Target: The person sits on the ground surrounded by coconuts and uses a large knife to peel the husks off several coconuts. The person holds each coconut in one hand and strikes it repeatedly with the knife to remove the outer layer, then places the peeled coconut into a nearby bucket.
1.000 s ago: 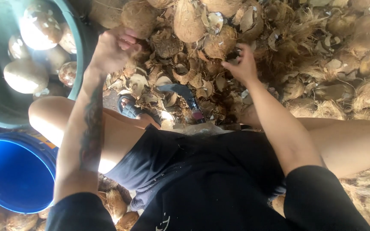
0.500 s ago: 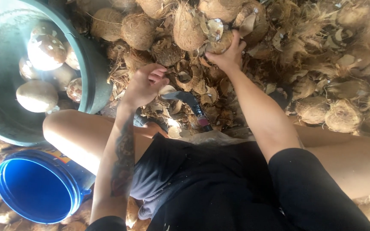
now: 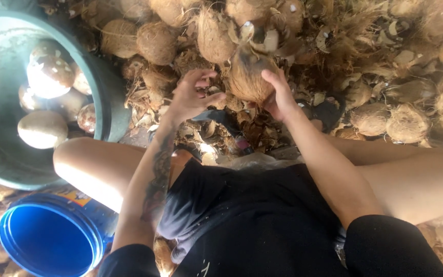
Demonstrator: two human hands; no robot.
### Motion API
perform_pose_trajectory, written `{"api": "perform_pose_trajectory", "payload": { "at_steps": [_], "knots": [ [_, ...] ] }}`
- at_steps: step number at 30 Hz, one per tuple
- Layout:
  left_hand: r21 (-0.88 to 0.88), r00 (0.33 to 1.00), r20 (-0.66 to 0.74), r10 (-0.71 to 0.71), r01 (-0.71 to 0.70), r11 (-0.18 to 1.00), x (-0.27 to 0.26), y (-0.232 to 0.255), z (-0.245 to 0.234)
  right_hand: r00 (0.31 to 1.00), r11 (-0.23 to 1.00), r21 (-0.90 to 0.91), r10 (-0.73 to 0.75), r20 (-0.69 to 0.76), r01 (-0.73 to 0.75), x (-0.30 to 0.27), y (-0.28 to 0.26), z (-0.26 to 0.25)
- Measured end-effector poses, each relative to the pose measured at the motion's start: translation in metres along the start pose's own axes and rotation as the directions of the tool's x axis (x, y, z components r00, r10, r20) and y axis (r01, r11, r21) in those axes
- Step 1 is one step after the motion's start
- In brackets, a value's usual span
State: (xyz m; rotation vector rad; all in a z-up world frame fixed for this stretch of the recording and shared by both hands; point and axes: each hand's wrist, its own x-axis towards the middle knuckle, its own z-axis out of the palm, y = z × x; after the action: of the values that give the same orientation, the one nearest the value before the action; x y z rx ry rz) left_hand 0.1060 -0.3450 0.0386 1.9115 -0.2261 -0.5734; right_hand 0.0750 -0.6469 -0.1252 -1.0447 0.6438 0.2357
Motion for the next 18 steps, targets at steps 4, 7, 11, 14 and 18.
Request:
{"api": "perform_pose_trajectory", "payload": {
  "at_steps": [4,7,11,14,18],
  "knots": [
    [-0.387,0.987,-0.085,0.136,-0.159,0.908,-0.007,-0.001,0.031,0.956,0.99,0.112,0.051,0.29,-0.087,-0.105,-0.073,0.121],
    [-0.67,0.947,-0.263,0.187,-0.318,0.671,0.0,-0.018,0.029,0.816,1.0,0.013,-0.006,0.578,-0.002,-0.1,-0.066,0.114],
    [-0.871,0.962,-0.265,-0.063,-0.211,0.444,-0.008,-0.011,0.002,0.837,0.879,-0.402,0.006,0.547,0.256,-0.099,-0.066,0.117],
    [-0.921,0.923,-0.249,-0.294,-0.132,0.367,-0.019,-0.009,-0.011,0.922,0.434,-0.834,0.02,0.387,0.34,-0.096,-0.033,0.102],
    [-0.856,0.692,-0.291,-0.66,0.119,0.502,-0.037,0.006,-0.03,0.871,0.062,-0.995,0.48,0.1,0.08,-0.096,0.012,0.089]
  ]
}}
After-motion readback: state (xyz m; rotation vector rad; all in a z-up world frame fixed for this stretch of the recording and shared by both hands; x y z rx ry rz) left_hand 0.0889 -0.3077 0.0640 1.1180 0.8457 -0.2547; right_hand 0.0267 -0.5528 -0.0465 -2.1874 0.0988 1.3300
